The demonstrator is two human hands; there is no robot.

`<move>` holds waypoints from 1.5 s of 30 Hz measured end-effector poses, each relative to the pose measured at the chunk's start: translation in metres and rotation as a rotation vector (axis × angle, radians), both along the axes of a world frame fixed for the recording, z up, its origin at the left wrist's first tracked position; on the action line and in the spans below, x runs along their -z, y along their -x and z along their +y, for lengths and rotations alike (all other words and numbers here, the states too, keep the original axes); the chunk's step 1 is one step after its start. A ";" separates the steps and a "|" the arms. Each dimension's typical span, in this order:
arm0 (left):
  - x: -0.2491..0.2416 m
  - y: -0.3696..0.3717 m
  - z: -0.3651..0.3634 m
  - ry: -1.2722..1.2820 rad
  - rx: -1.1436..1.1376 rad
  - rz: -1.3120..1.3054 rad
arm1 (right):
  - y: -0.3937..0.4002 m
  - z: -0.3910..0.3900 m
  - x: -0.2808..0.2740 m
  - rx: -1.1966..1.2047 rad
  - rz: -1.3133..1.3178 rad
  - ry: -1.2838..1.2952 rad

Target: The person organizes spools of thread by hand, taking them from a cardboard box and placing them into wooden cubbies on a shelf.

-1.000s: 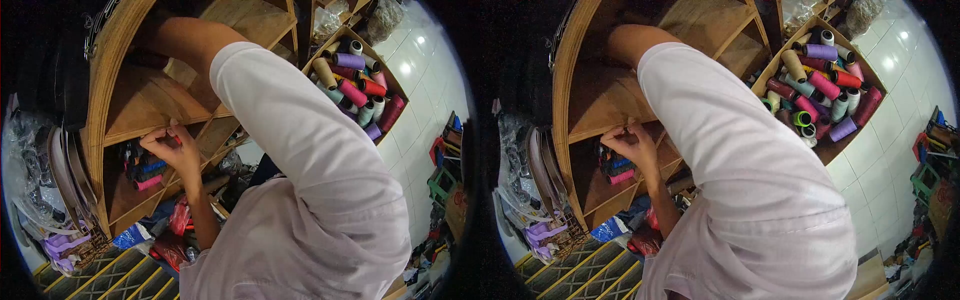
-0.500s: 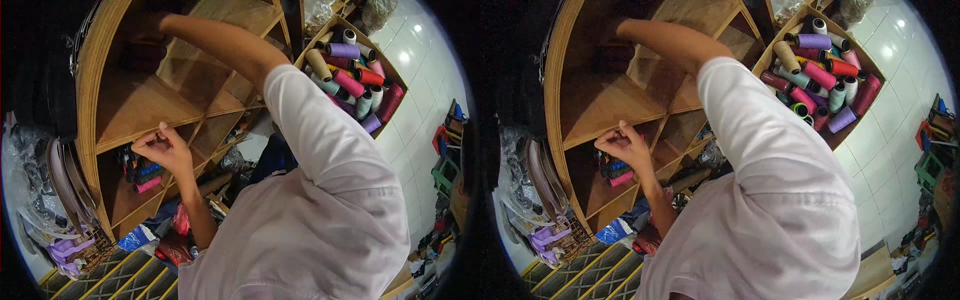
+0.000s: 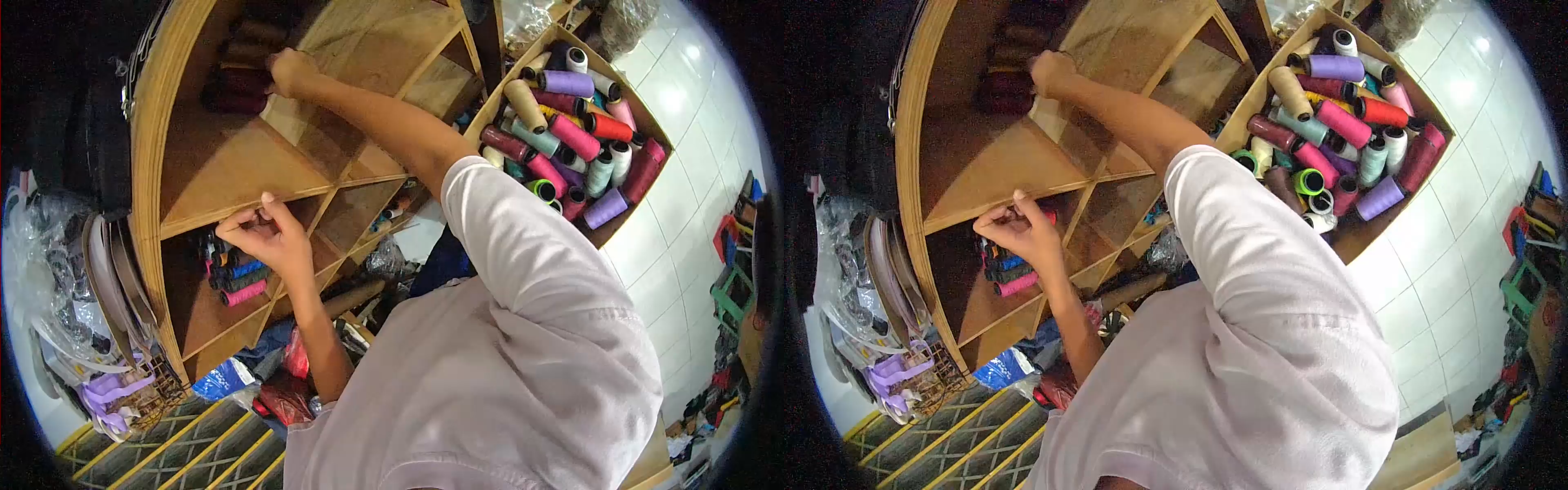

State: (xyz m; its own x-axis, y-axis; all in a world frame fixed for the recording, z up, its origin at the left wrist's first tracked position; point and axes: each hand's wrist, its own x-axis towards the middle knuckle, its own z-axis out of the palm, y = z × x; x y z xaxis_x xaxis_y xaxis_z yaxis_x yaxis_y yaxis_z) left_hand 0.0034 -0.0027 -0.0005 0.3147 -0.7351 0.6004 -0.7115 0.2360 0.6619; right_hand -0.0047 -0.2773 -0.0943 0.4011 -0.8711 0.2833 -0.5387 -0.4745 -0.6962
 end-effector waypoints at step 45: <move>0.003 0.005 -0.001 0.019 -0.009 0.037 | -0.006 0.036 -0.047 0.146 -0.183 0.642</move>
State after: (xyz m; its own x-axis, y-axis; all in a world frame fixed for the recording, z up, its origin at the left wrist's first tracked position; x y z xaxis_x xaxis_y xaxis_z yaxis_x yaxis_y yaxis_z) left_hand -0.0018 -0.0040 -0.0033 0.3435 -0.7207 0.6022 -0.6887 0.2426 0.6832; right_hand 0.0008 -0.2413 -0.0472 0.1888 -0.5492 0.8140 -0.5286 -0.7555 -0.3871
